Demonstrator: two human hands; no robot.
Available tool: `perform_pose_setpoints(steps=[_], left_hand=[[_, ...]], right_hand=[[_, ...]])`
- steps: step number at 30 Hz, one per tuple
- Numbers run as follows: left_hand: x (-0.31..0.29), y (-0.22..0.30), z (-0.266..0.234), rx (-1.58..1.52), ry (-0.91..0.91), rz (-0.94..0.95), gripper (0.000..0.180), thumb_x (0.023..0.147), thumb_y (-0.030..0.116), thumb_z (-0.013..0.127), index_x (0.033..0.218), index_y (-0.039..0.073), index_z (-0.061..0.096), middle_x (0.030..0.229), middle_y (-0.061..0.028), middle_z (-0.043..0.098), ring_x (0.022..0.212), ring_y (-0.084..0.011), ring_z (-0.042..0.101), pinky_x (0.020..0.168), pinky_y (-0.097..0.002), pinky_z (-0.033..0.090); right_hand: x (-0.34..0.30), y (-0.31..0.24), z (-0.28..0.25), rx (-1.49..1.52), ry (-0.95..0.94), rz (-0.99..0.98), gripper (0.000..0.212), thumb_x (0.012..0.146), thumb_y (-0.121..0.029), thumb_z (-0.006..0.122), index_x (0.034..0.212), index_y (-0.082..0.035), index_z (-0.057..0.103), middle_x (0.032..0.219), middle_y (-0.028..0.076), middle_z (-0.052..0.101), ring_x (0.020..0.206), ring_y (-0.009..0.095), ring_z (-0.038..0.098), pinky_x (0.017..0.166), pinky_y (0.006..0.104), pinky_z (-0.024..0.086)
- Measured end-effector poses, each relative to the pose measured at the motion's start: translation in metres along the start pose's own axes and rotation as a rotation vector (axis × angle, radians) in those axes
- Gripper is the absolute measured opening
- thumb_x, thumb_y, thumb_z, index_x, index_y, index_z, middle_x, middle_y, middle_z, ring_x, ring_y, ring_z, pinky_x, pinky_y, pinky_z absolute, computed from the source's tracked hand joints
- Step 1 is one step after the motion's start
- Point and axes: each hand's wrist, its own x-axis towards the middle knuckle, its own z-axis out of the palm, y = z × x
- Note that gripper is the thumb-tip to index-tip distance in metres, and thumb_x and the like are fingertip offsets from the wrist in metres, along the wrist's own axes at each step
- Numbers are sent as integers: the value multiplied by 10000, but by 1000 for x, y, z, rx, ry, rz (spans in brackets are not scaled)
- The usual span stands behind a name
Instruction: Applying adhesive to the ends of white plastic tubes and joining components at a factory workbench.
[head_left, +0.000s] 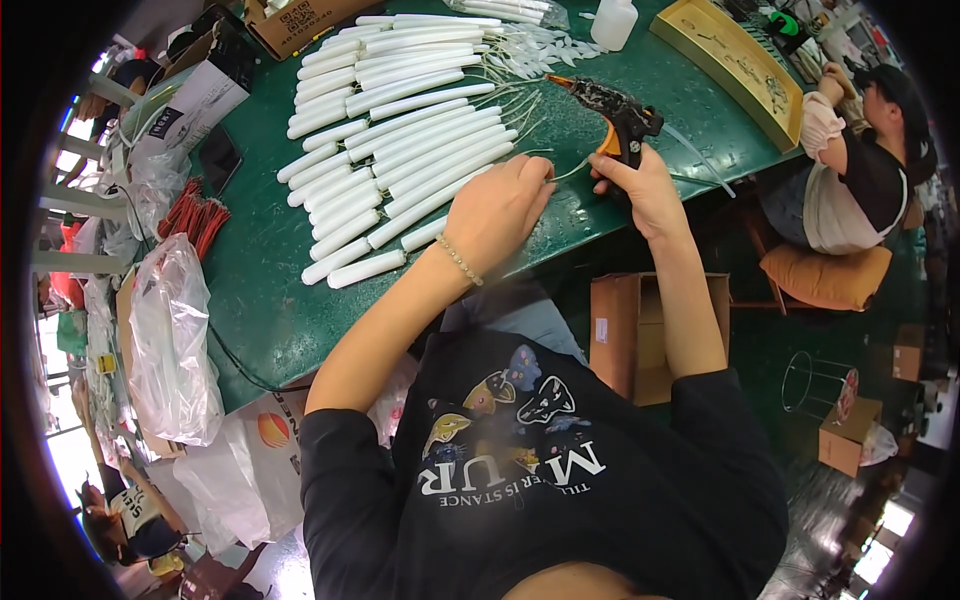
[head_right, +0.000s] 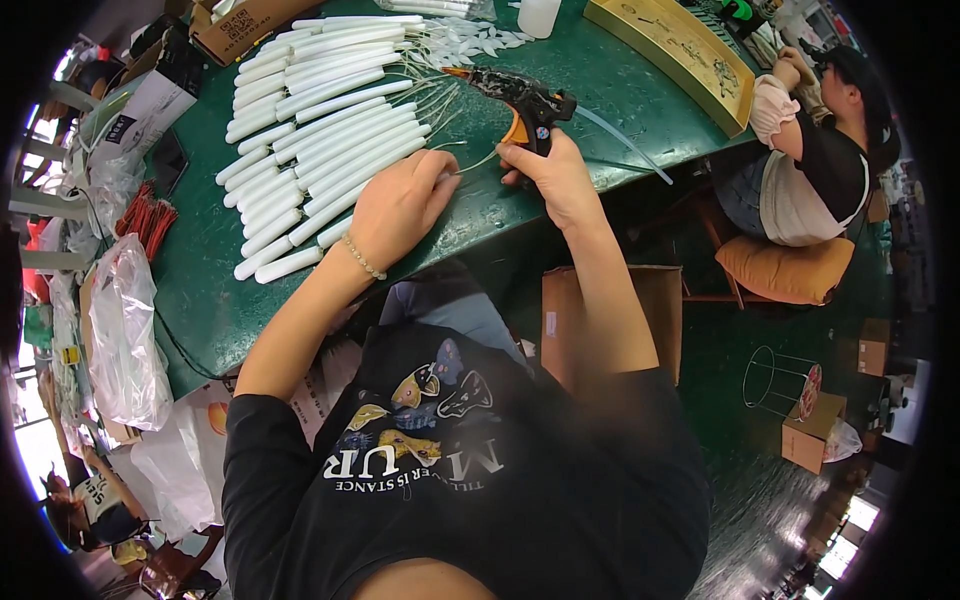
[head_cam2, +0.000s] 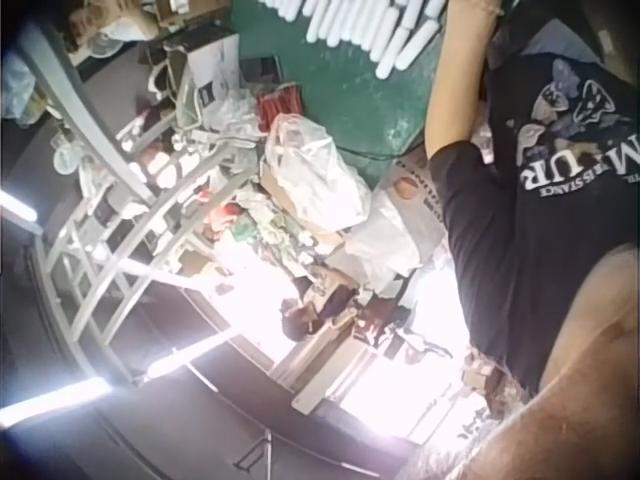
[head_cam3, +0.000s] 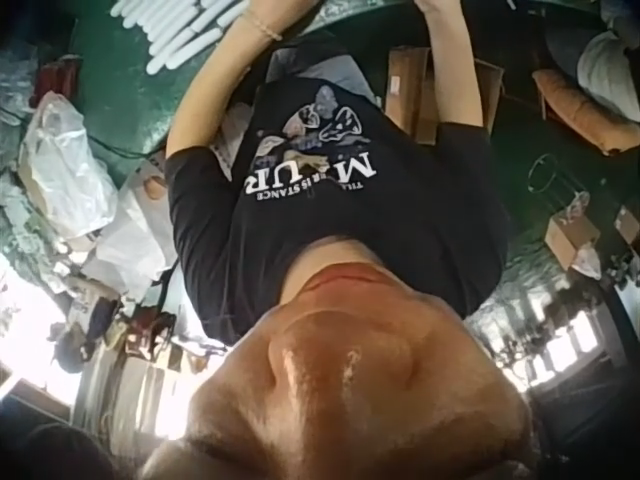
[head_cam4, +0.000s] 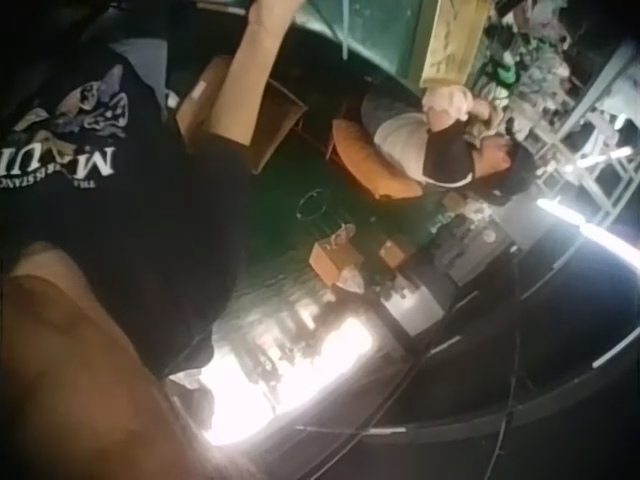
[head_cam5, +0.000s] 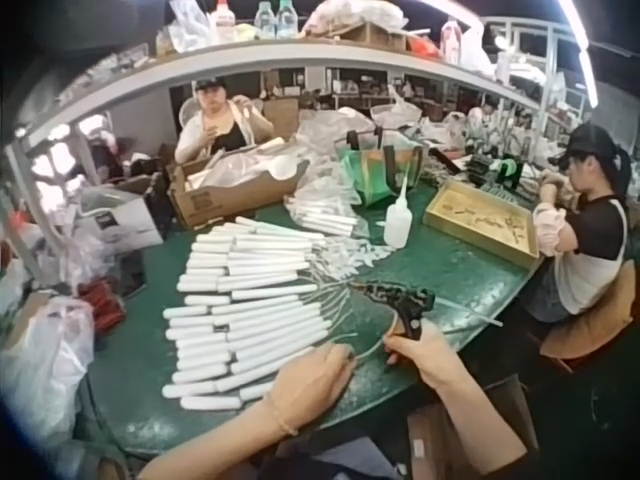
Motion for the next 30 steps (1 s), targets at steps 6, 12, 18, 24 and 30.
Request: perform_pose_setpoints(steps=[6,12,18,24,30], left_hand=[[0,2,-3,-32,10,16,139,852,121,615,949,50,546,824,-108,603,752,-301,607,638,-398,473],[-1,2,-5,-57,19,-19,167,841,129,632,963,46,553,852,-115,603,763,-307,607,651,-392,475],[3,0,-4,-83,1,-39,148,844,154,631,938,43,604,865,-124,627,766,-307,621,658,-389,485],[13,11,-1,-149,-51,-165,178,851,198,617,970,66,628,786,-118,657,724,-301,640,631,-384,489],[14,1,-2,-207,-93,-297,173,844,212,609,929,66,646,750,-112,665,695,-289,640,622,-361,488]], right_hand=[[-2,-3,4,23,-17,-8,244,817,-84,707,1003,-2,572,866,50,626,743,126,609,640,247,496],[-2,1,3,22,-34,9,223,820,-79,704,986,1,578,862,53,631,737,123,612,647,248,498],[-10,2,10,82,8,-21,207,831,-71,690,988,7,582,840,64,638,723,132,625,671,250,508],[-17,5,22,124,5,-50,196,850,-58,663,1011,18,579,855,73,642,739,138,633,683,259,519],[-24,1,24,125,25,-78,281,865,-43,628,1118,33,535,1033,133,638,865,181,644,736,294,542]])
